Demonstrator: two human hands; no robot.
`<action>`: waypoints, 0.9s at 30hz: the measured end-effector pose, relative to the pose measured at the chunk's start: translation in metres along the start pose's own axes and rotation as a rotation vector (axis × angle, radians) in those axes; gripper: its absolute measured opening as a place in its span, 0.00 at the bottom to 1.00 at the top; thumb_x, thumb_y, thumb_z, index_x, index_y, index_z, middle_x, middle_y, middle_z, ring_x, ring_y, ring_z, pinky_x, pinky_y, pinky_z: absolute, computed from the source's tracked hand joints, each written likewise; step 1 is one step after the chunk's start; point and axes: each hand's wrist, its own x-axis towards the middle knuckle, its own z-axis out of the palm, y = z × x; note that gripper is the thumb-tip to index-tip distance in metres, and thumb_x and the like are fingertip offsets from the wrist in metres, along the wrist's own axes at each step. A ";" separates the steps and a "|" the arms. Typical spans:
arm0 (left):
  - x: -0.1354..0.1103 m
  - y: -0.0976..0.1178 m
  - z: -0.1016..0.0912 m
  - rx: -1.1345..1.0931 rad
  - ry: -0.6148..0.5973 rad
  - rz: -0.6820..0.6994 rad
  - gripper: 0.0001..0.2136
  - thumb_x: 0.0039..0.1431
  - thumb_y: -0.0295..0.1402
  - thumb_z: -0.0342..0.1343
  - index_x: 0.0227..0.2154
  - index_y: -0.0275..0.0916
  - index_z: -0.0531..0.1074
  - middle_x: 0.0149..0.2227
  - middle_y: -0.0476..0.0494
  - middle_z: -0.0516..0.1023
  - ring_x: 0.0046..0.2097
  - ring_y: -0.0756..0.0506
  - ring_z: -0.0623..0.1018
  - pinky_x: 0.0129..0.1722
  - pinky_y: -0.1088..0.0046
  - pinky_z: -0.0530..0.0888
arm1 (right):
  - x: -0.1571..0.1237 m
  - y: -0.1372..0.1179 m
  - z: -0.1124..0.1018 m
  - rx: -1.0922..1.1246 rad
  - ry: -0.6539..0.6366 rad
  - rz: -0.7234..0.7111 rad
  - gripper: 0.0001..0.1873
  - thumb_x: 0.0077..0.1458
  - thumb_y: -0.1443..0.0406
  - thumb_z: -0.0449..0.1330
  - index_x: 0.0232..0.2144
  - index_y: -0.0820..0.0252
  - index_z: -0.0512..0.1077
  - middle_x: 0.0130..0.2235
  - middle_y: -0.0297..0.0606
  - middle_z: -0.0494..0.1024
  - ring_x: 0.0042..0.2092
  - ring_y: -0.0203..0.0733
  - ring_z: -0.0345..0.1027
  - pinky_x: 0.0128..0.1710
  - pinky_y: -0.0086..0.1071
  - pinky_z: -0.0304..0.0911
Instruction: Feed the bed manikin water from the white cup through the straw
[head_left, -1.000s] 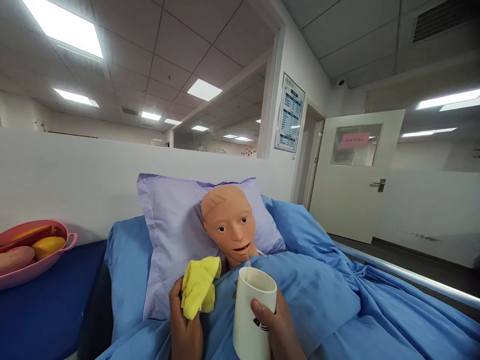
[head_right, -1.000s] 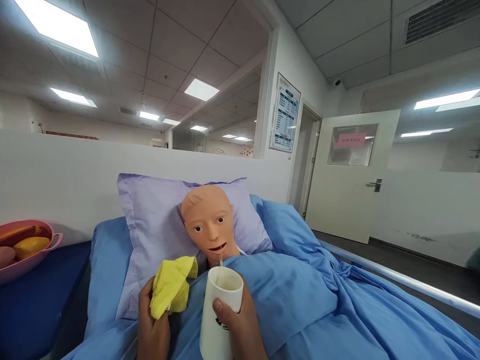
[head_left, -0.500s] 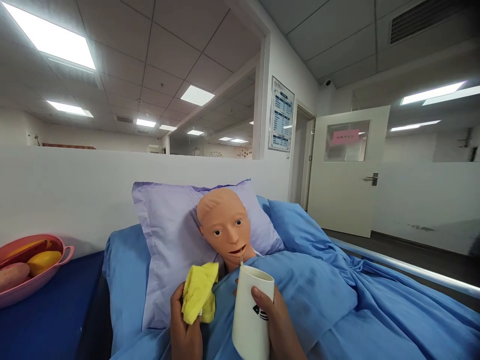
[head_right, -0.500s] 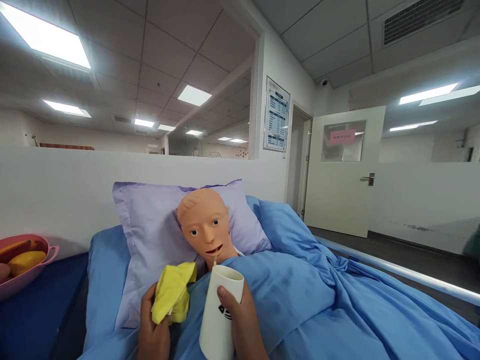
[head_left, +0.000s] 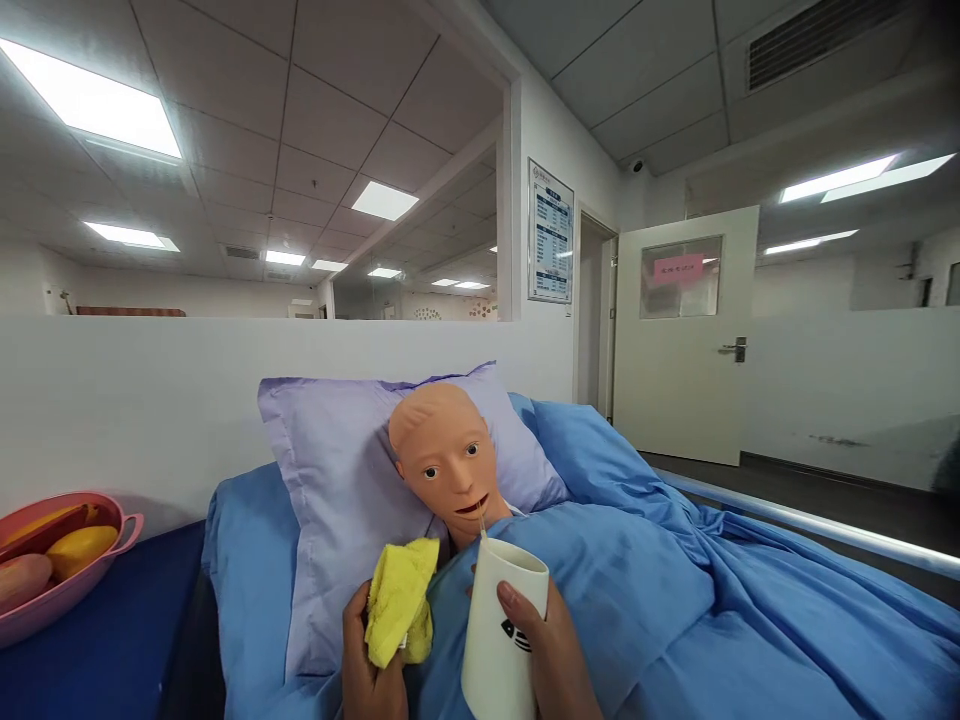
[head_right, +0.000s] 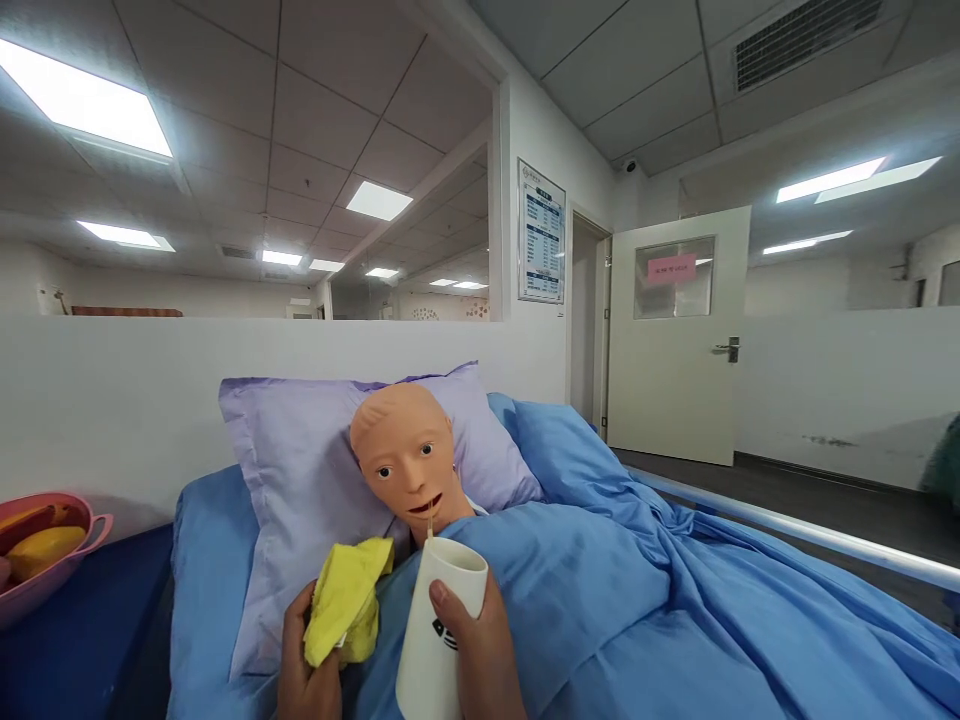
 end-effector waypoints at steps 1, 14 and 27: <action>0.000 -0.001 0.000 -0.003 0.007 0.004 0.22 0.53 0.35 0.52 0.53 0.38 0.67 0.52 0.38 0.75 0.54 0.40 0.75 0.54 0.64 0.74 | 0.000 0.001 0.000 -0.006 0.002 -0.003 0.36 0.38 0.43 0.69 0.43 0.58 0.71 0.28 0.36 0.79 0.29 0.46 0.72 0.27 0.36 0.69; 0.001 0.003 -0.002 -0.001 0.007 -0.021 0.22 0.51 0.36 0.54 0.52 0.39 0.67 0.51 0.40 0.76 0.53 0.40 0.75 0.55 0.64 0.73 | 0.000 -0.003 0.002 0.087 -0.009 0.027 0.36 0.37 0.44 0.71 0.42 0.58 0.71 0.27 0.34 0.77 0.28 0.44 0.72 0.26 0.34 0.69; 0.001 0.004 -0.002 -0.006 0.006 -0.060 0.23 0.52 0.37 0.54 0.52 0.39 0.68 0.51 0.38 0.75 0.54 0.38 0.74 0.54 0.61 0.74 | 0.005 -0.003 0.001 0.141 0.025 0.045 0.30 0.43 0.44 0.69 0.40 0.59 0.70 0.25 0.33 0.77 0.30 0.45 0.73 0.28 0.35 0.69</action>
